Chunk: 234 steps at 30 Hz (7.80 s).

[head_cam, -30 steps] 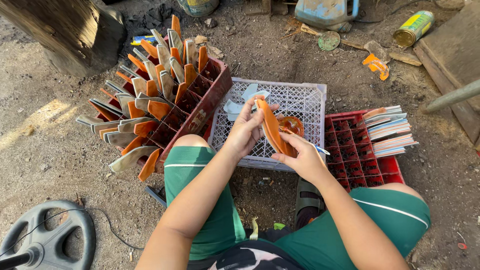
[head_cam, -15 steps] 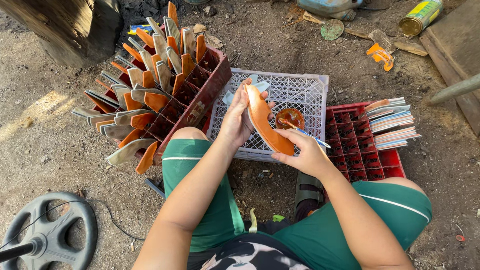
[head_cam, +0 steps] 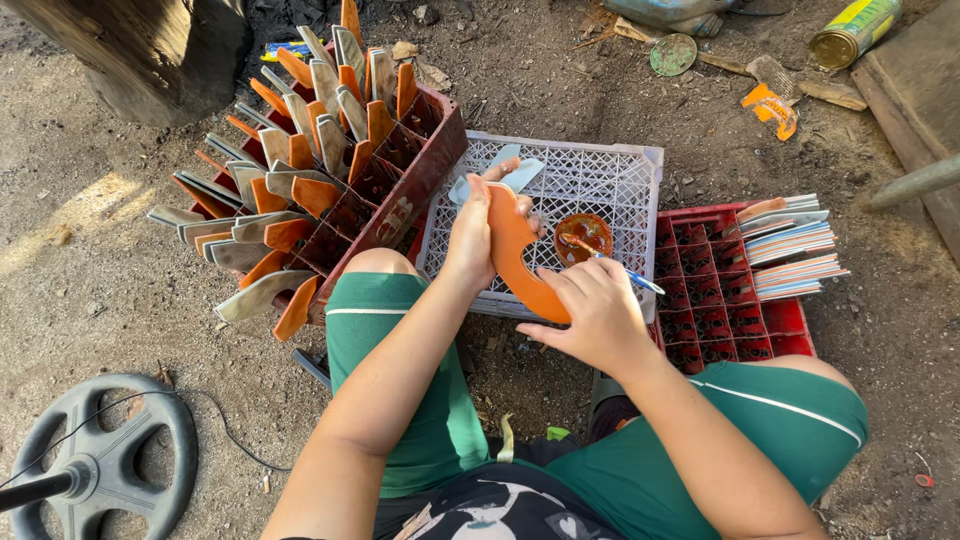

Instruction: The person sits on the ground and applies adhesive to curved shoe sole pieces using a brush. They pick up pieces from a crate, apply glue, and place them into another crate. The person also handles white paper-like inserts and places them into the crate.

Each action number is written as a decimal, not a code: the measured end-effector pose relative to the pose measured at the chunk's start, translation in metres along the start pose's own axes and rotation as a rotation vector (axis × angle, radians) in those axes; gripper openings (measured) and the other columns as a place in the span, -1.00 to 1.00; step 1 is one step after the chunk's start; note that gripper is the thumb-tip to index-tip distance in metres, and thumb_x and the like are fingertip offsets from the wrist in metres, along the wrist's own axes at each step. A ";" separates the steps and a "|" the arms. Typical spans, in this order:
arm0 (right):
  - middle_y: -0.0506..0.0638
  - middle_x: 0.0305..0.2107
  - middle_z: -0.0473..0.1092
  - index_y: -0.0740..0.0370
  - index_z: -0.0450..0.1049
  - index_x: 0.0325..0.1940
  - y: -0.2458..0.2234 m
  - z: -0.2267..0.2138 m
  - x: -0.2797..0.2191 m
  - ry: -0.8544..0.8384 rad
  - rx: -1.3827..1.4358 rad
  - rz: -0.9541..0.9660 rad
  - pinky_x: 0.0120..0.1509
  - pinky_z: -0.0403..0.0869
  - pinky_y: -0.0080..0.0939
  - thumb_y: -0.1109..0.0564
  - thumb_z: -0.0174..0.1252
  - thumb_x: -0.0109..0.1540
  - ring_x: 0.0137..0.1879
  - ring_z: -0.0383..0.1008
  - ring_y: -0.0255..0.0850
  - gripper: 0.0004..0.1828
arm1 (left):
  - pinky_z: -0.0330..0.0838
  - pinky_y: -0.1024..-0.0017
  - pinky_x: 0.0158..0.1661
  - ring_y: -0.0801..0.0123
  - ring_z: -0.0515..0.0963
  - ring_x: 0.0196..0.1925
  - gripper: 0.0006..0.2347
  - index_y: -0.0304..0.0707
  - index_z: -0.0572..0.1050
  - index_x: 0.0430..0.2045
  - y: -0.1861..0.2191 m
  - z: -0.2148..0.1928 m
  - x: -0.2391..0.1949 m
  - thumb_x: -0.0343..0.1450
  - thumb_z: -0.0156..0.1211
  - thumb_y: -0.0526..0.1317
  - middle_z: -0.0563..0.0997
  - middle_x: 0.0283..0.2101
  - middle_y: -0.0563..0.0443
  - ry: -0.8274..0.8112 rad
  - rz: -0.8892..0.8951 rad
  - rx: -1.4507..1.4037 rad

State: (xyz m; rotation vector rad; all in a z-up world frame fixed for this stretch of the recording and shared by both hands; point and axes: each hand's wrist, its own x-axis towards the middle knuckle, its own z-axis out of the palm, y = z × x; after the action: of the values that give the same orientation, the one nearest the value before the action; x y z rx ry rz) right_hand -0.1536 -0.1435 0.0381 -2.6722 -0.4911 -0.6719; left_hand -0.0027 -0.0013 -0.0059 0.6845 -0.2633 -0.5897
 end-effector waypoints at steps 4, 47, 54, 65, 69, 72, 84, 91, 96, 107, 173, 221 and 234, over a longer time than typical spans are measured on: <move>0.02 -0.35 0.44 0.31 0.52 -0.03 -0.011 0.018 -0.002 -0.033 -0.173 0.110 0.17 0.34 0.05 -0.19 0.41 0.02 -0.12 0.45 -0.05 -0.37 | 0.50 0.22 -0.12 0.19 0.53 -0.28 -0.37 -0.29 0.12 0.36 -0.015 0.005 -0.004 0.57 -0.32 0.25 0.43 -0.33 -0.09 0.039 0.031 0.149; 0.28 -0.14 0.55 0.45 0.48 0.03 0.066 0.053 -0.040 0.274 2.572 0.876 0.35 0.46 0.22 -0.33 -0.24 0.48 0.19 0.52 0.23 -0.26 | 0.44 0.05 0.15 0.05 0.48 0.29 -0.38 -0.24 0.07 0.41 -0.019 -0.044 0.017 0.50 -0.05 0.11 0.41 0.30 -0.23 0.350 -0.266 0.195; 0.28 -0.17 0.56 0.45 0.47 0.02 0.066 0.053 -0.042 0.298 2.531 0.899 0.30 0.51 0.19 -0.35 -0.22 0.48 0.16 0.54 0.21 -0.25 | 0.43 0.01 0.19 0.05 0.47 0.29 -0.39 -0.23 0.03 0.41 -0.017 -0.049 0.018 0.50 -0.07 0.09 0.41 0.29 -0.27 0.402 -0.257 0.153; 0.12 -0.46 0.55 0.32 0.49 -0.09 0.054 0.066 -0.036 -0.648 1.218 1.062 -0.25 0.52 -0.09 -0.12 0.10 0.28 -0.35 0.52 -0.05 -0.58 | 0.48 0.42 -0.08 0.45 0.59 0.00 -0.60 -0.21 0.34 0.27 0.041 -0.106 0.038 0.50 0.15 -0.25 0.59 0.07 0.04 0.520 0.185 0.336; 0.08 -0.43 0.56 0.21 0.55 -0.19 0.027 0.068 -0.037 -0.934 0.605 0.728 -0.13 0.55 -0.05 -0.27 0.18 0.16 -0.25 0.60 -0.01 -0.51 | 0.45 0.42 -0.11 0.34 0.55 -0.09 -0.65 -0.32 0.50 0.18 0.008 -0.122 0.057 0.47 0.24 -0.34 0.61 -0.02 -0.06 0.412 0.267 0.758; 0.12 -0.37 0.55 0.17 0.56 -0.24 0.017 0.066 -0.039 -0.973 0.250 0.500 -0.01 0.50 0.03 -0.38 0.23 0.10 -0.17 0.58 0.03 -0.44 | 0.52 0.22 -0.02 0.05 0.62 0.02 -0.72 -0.16 0.62 -0.01 -0.026 -0.134 0.056 0.38 0.32 -0.29 0.62 0.00 -0.07 0.401 0.322 1.842; 0.20 -0.35 0.51 0.29 0.42 -0.15 0.032 0.131 -0.061 -0.723 0.074 0.435 -0.01 0.52 0.08 -0.34 0.26 0.16 -0.13 0.56 0.13 -0.39 | 0.13 -0.22 0.25 0.01 0.39 0.24 -0.43 -0.19 0.35 0.20 -0.076 -0.198 0.102 0.26 0.37 -0.18 0.47 0.12 -0.14 0.125 -0.099 2.279; 0.22 -0.35 0.48 0.32 0.42 -0.18 0.065 0.184 -0.059 -0.498 0.104 0.451 -0.02 0.51 0.11 -0.25 0.28 0.20 -0.12 0.52 0.16 -0.45 | 0.40 -0.01 0.10 0.01 0.48 0.17 -0.69 -0.24 0.56 -0.11 -0.087 -0.192 0.099 0.28 0.36 -0.22 0.53 0.04 -0.16 0.247 -0.127 2.267; 0.23 -0.22 0.38 0.37 0.41 -0.08 0.060 0.205 -0.058 -0.383 0.093 0.460 -0.05 0.50 0.12 -0.15 0.28 0.20 -0.11 0.50 0.18 -0.48 | 0.50 0.12 -0.01 0.01 0.54 0.03 -0.61 -0.20 0.63 -0.10 -0.075 -0.170 0.090 0.20 0.44 -0.14 0.58 -0.04 -0.18 0.348 -0.067 1.984; 0.16 0.00 0.34 0.38 0.39 0.17 0.048 0.194 -0.033 -0.352 -0.189 0.347 0.14 0.37 0.12 -0.19 0.26 0.16 0.11 0.37 0.03 -0.31 | 0.49 0.30 -0.08 0.42 0.61 -0.10 -0.55 -0.32 0.49 0.15 -0.028 -0.075 0.017 0.37 0.36 -0.18 0.63 -0.16 0.09 0.277 -0.271 0.230; 0.08 -0.02 0.51 0.42 0.42 0.14 0.039 0.096 -0.092 0.155 1.330 0.928 0.19 0.51 -0.23 0.20 0.28 0.24 0.08 0.54 -0.24 -0.58 | 0.52 0.53 -0.01 0.52 0.60 0.00 -0.56 -0.20 0.43 0.27 -0.130 -0.045 -0.096 0.44 0.27 -0.39 0.63 0.03 0.07 0.194 -0.211 0.517; 0.15 -0.10 0.47 0.25 0.50 0.00 0.073 0.169 -0.030 -0.217 0.168 0.266 0.16 0.43 0.07 0.08 0.31 0.17 0.08 0.46 0.11 -0.65 | 0.30 0.31 0.21 0.25 0.42 0.23 -0.54 -0.37 0.22 0.30 -0.204 -0.148 -0.064 0.47 0.09 -0.33 0.38 0.26 -0.12 0.842 0.022 0.321; 0.14 -0.08 0.49 0.22 0.44 0.21 0.055 0.225 -0.043 -0.137 0.241 0.603 0.16 0.39 0.11 0.05 0.44 0.10 0.09 0.46 0.08 -0.37 | 0.30 0.45 0.01 0.40 0.41 0.12 -0.53 -0.15 0.23 0.34 -0.178 -0.148 -0.068 0.47 0.05 -0.32 0.40 0.28 0.02 0.937 -0.019 0.255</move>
State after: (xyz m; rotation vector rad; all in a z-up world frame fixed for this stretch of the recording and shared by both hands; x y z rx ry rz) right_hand -0.0801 -0.1121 -0.1837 -2.4479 0.1968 -0.2335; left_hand -0.0720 0.0048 -0.2376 1.1363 0.5515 -0.2043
